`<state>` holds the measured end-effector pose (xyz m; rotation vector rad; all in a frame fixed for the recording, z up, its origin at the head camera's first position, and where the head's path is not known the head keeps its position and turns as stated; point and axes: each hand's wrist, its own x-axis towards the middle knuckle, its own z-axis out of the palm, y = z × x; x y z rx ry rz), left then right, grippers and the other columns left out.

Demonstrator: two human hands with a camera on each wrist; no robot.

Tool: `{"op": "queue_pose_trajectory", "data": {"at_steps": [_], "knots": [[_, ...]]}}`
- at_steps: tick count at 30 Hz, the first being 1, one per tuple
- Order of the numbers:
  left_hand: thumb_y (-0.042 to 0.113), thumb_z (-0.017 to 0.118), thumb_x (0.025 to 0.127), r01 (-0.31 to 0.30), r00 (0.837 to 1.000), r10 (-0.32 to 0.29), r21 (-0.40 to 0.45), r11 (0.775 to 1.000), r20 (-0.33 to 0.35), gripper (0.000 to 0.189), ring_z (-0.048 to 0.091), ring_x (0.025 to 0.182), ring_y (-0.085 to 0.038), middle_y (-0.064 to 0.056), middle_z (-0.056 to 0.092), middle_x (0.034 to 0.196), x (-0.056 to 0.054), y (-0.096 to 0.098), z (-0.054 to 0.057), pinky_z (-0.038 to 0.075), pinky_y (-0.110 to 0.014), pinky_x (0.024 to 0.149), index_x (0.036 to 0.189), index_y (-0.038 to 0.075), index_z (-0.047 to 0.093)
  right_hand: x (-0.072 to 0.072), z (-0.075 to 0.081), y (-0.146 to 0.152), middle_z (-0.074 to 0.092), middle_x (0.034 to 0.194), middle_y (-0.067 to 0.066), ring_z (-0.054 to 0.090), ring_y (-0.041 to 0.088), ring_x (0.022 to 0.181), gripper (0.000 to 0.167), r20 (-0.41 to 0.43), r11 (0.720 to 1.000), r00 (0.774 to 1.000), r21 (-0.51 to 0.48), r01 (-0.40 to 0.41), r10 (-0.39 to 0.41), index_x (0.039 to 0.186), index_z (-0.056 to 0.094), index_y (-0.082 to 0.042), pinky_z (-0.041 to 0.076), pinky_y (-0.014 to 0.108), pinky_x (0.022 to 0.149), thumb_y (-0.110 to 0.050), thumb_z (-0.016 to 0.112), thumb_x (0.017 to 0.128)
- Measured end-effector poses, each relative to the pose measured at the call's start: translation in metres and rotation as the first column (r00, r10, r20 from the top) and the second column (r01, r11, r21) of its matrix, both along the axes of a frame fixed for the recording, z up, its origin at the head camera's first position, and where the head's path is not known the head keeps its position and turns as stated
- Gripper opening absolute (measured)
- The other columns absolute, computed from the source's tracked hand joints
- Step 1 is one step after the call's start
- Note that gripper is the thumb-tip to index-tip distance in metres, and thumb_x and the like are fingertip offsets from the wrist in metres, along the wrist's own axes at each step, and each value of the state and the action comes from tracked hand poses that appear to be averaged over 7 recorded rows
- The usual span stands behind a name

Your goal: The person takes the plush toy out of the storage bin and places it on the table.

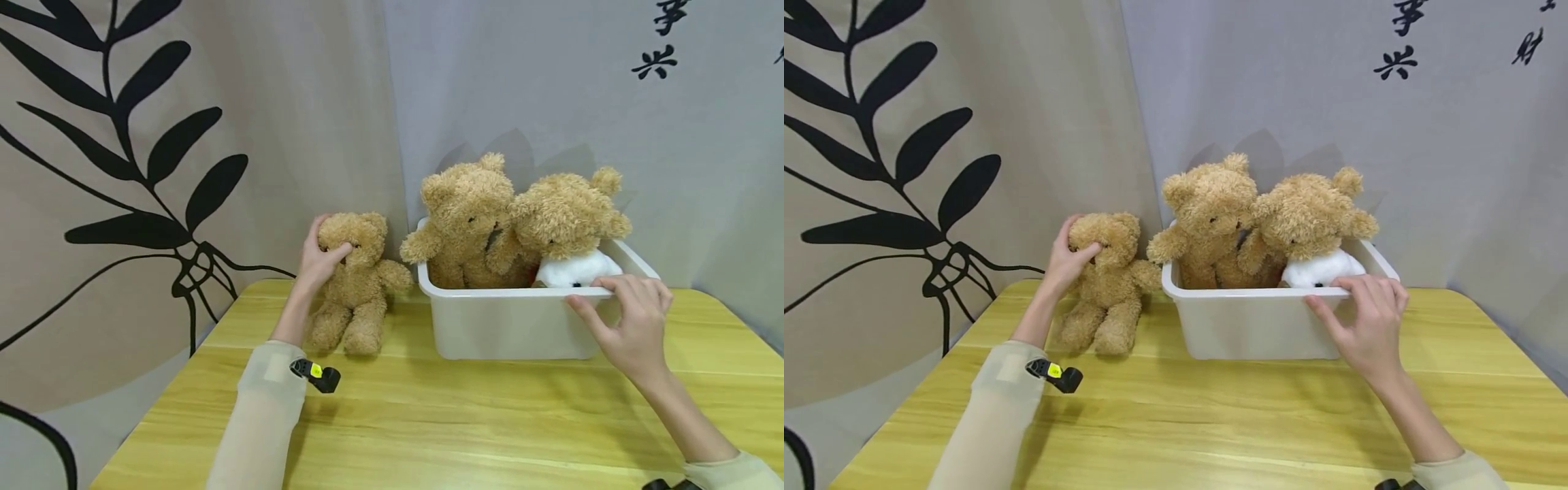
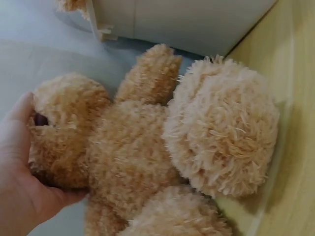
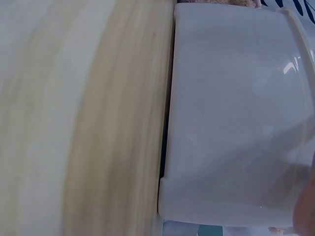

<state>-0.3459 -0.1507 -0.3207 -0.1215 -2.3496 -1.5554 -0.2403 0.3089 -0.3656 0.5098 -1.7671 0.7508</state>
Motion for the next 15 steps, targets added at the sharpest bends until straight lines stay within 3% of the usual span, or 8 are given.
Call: {"op": "queue_pose_trajectory", "data": {"at_steps": [2,5,10,15], "knots": [[0.019,0.069,0.089,0.024,1.0,-0.024,-0.004,1.0,0.013,0.078,0.043,0.124,-0.031,-0.004,0.017,0.167,-0.001,0.0,0.002,0.045,-0.044,0.081,0.157,0.029,0.032,-0.001,0.0,0.001,0.062,0.085,0.024,0.037,-0.002,0.097,0.082,0.003,1.0,1.0,-0.002,-0.002,0.002,0.091,0.065,0.011,0.015,0.031,0.102,-0.071,0.062,0.087],[0.021,0.069,0.09,0.056,0.998,-0.056,-0.016,0.998,0.026,0.079,0.026,0.144,-0.035,-0.005,0.015,0.167,0.001,0.0,0.006,0.039,-0.058,0.101,0.158,0.027,0.03,-0.002,0.0,0.002,0.063,0.085,0.024,0.039,0.001,0.096,0.081,0.004,1.0,1.0,0.0,0.0,0.0,0.091,0.065,0.01,0.015,0.032,0.102,-0.071,0.062,0.086],[0.03,0.071,0.09,0.054,0.997,-0.052,-0.03,0.998,0.065,0.09,0.009,0.152,-0.034,-0.001,0.007,0.169,0.007,0.001,0.011,0.017,-0.066,0.115,0.162,0.031,0.017,-0.002,-0.002,0.003,0.063,0.086,0.023,0.043,0.013,0.09,0.08,0.007,1.0,1.0,0.012,0.01,-0.01,0.091,0.066,0.009,0.015,0.032,0.102,-0.071,0.062,0.087],[0.038,0.072,0.089,0.014,0.997,-0.013,-0.022,1.0,0.077,0.098,0.004,0.153,-0.032,0.0,-0.002,0.169,0.012,0.004,0.016,0.013,-0.064,0.117,0.163,0.032,0.007,-0.002,-0.003,0.004,0.064,0.087,0.022,0.043,0.009,0.092,0.079,0.003,1.0,1.0,0.015,0.003,-0.003,0.092,0.066,0.01,0.016,0.032,0.103,-0.069,0.063,0.087]]}}
